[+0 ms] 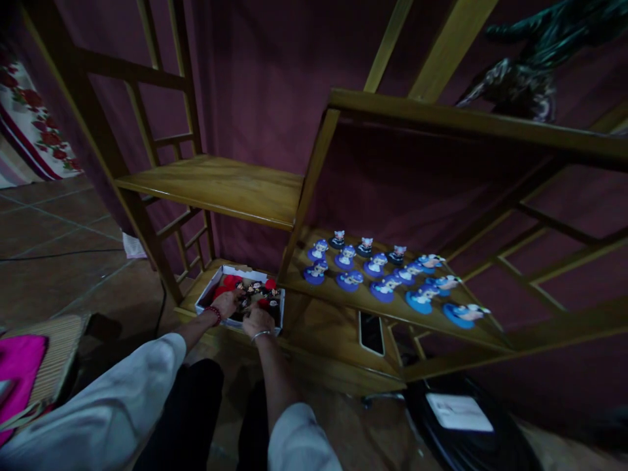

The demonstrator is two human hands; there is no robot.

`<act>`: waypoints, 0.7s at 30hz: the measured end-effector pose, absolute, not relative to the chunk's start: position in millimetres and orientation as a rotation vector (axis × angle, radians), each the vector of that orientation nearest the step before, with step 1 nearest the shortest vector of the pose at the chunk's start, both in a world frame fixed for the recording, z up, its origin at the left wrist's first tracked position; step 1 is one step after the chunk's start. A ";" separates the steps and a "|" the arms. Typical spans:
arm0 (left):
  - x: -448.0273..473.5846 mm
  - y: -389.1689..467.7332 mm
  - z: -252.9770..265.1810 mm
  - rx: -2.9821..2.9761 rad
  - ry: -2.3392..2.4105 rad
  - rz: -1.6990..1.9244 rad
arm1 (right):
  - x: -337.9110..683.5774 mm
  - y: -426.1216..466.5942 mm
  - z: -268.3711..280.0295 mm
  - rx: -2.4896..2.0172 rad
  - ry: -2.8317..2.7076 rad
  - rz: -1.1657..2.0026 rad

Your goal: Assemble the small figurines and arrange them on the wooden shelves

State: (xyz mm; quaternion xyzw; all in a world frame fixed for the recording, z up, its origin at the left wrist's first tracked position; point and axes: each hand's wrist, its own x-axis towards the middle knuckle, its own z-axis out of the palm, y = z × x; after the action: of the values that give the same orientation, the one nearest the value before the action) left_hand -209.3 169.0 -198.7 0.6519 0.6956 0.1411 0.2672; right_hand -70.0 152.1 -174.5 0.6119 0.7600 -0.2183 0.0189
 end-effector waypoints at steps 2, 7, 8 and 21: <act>-210.8 169.6 -201.0 1.799 1.852 0.390 | -71.4 157.6 -177.2 1.975 2.305 -0.694; -210.6 167.8 -198.5 1.845 1.794 0.425 | -71.4 164.1 -175.9 1.907 2.336 -0.790; -210.1 167.0 -197.0 1.856 1.780 0.429 | -71.5 164.5 -175.4 1.895 2.339 -0.808; -207.3 168.2 -195.6 1.930 1.651 0.457 | -73.5 167.9 -170.5 1.884 2.270 -0.855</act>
State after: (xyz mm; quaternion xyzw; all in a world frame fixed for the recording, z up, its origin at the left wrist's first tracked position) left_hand -207.3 168.2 -195.6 0.7186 0.6147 0.1701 0.2771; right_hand -73.5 167.9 -170.5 0.6130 0.7386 -0.2782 0.0351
